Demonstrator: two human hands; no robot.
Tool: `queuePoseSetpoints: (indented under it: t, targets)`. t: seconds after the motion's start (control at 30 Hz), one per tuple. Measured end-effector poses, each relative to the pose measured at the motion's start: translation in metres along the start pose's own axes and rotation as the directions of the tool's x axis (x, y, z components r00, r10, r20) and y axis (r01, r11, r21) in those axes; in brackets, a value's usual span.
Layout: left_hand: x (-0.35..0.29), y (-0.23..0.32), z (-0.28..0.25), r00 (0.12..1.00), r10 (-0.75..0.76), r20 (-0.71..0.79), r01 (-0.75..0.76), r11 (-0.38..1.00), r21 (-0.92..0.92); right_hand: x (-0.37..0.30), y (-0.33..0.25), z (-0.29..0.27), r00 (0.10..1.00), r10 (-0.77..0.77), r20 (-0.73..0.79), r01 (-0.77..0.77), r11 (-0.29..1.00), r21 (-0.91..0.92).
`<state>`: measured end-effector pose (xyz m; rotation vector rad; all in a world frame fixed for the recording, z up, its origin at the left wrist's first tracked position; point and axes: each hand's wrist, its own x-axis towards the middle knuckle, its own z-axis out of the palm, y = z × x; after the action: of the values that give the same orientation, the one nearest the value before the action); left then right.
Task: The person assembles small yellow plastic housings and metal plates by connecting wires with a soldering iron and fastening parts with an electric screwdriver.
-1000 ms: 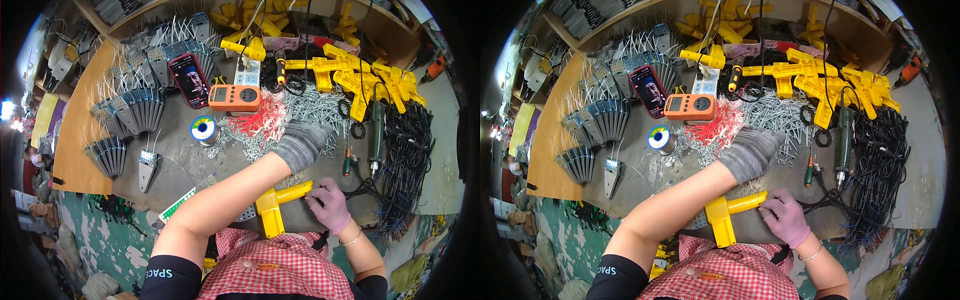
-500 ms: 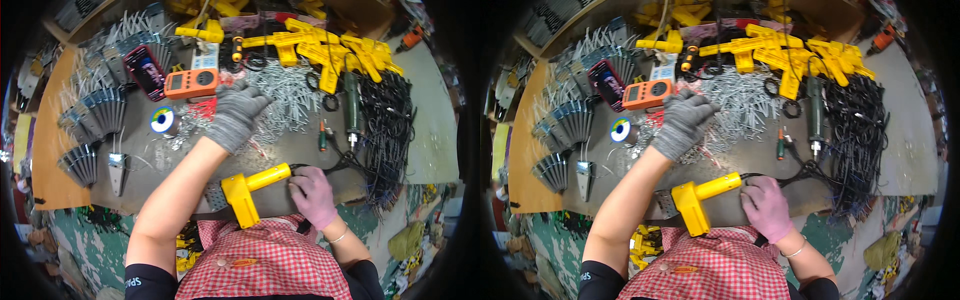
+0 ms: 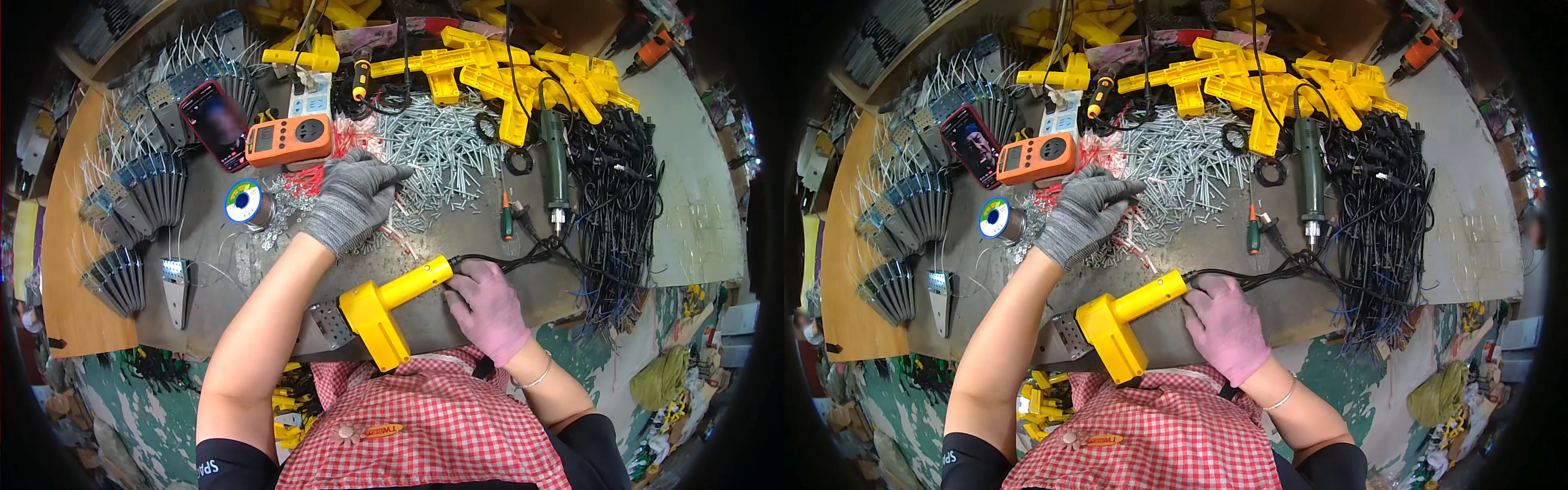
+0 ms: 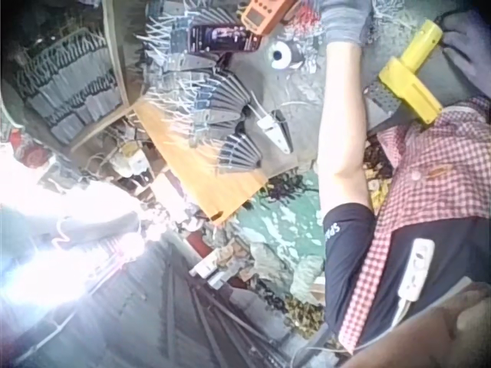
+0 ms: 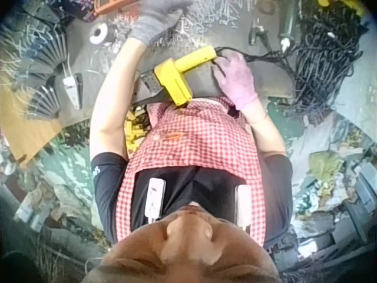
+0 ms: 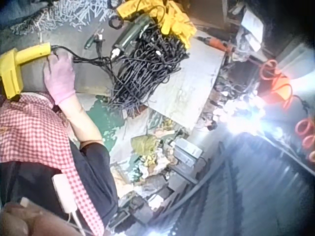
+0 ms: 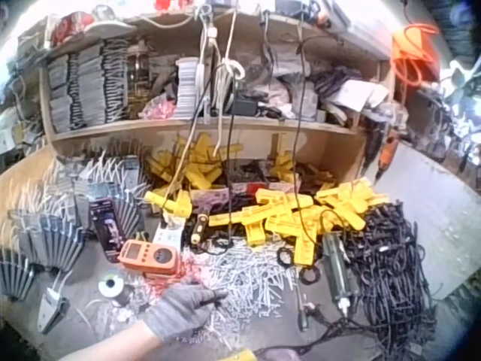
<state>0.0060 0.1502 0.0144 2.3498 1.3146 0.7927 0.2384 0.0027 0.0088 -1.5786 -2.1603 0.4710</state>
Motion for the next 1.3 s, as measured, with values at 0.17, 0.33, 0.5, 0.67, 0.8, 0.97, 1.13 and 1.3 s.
queuePoseSetpoints:
  t: [0.17,0.33,0.5,0.67,0.8,0.97,1.13,1.3]
  targets:
    - [-0.011,0.006,0.011,0.991,0.135,-0.013,-0.135,0.989,-0.06,0.008,0.005,0.025,0.996,-0.05,-0.076,0.053,0.998,0.034]
    - [-0.042,0.029,-0.014,0.985,-0.02,-0.169,-0.04,0.938,-0.344,0.009,-0.005,0.028,0.994,-0.092,-0.056,0.087,0.992,-0.09]
    - [-0.083,0.058,-0.029,0.967,-0.255,0.028,0.225,0.789,-0.572,-0.006,0.002,0.009,0.983,0.067,0.172,-0.058,0.997,-0.059]
    - [-0.107,0.053,0.0,0.991,-0.066,0.117,0.082,0.987,-0.136,0.006,0.007,-0.001,0.982,-0.048,0.18,0.035,0.997,0.075]
    - [-0.105,0.05,0.007,0.979,0.131,0.156,-0.149,0.983,0.109,0.01,0.015,0.012,0.995,-0.099,-0.013,0.1,0.994,0.054]
    - [-0.106,0.043,0.004,0.926,0.341,0.161,-0.36,0.926,0.111,0.005,0.018,0.028,0.986,-0.161,-0.036,0.16,0.986,-0.04]
    - [-0.112,0.047,0.0,0.912,0.385,0.143,-0.401,0.909,0.112,0.015,-0.003,0.008,0.986,-0.089,-0.144,0.095,0.995,0.034]
    - [-0.111,0.047,0.006,0.96,0.271,0.07,-0.267,0.962,-0.061,0.031,0.011,-0.003,0.982,-0.189,0.006,0.189,0.98,-0.061]
